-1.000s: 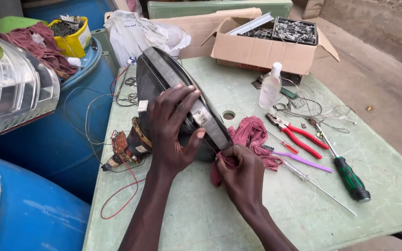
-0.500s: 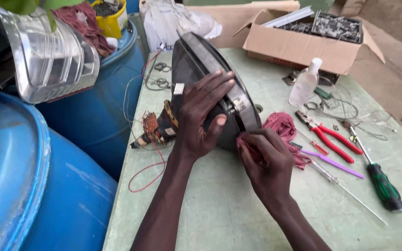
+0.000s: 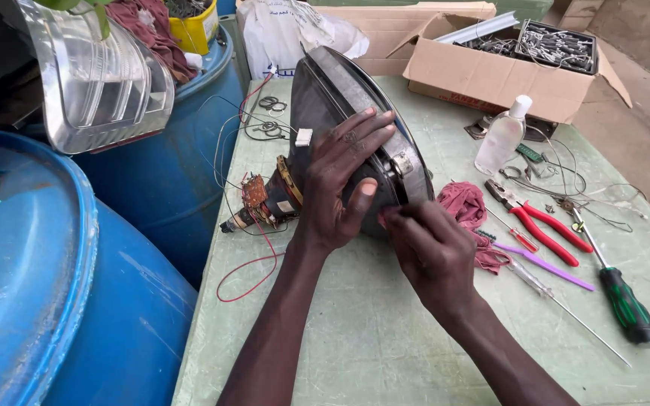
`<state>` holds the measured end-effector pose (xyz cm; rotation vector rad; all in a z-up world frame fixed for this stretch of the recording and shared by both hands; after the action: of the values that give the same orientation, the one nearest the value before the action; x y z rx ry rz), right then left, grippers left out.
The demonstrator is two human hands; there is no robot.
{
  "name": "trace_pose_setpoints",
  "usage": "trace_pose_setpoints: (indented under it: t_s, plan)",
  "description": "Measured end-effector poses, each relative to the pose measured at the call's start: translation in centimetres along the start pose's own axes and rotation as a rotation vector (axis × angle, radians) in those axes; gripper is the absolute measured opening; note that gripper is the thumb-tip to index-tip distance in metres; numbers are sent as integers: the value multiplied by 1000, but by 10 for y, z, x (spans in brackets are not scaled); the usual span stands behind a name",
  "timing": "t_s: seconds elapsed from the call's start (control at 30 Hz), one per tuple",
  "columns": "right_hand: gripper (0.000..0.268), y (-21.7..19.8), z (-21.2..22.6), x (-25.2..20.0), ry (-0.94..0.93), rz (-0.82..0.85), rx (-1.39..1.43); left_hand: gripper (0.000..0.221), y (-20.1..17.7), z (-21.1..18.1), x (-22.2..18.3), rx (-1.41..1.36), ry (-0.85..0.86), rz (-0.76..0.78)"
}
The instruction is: Cleaning the back of a CRT monitor tube using a cloth
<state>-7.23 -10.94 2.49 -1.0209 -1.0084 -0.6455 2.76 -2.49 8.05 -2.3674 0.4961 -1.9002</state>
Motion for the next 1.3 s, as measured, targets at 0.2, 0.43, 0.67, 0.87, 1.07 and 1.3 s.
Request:
trace_pose_setpoints:
  t_s: [0.2,0.43,0.67,0.87,1.07,1.3]
  plan:
    - [7,12,-21,-25,35,108,17,63,-1,1,-1,-18,-15,-36]
    - [5,-4,3,18,-71,-38,42,65,-1,1,1,-8,-9,7]
    - [13,13,-23,-13,18,130,72,63,-3,3,1,-41,-9,-35]
    - [11,-27,13,53,22,-75,254,64,0,1,0,-30,-11,1]
    - [15,-25,-1,18,52,-130,284,60,-1,1,-1,-35,-3,-28]
    - [14,-27,12,28,-1,-195,188,65,-1,-3,2,-21,6,-5]
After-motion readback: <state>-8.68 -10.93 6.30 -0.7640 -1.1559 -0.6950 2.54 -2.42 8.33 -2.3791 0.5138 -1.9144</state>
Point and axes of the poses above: each hand's wrist, its own x-axis towards the middle knuckle, its own y-axis out of the palm, z = x × y, the point moved 10 cm from there along x, towards the middle knuckle, and after that the axes turned 8 degrees about x, right-handed, at the moved point
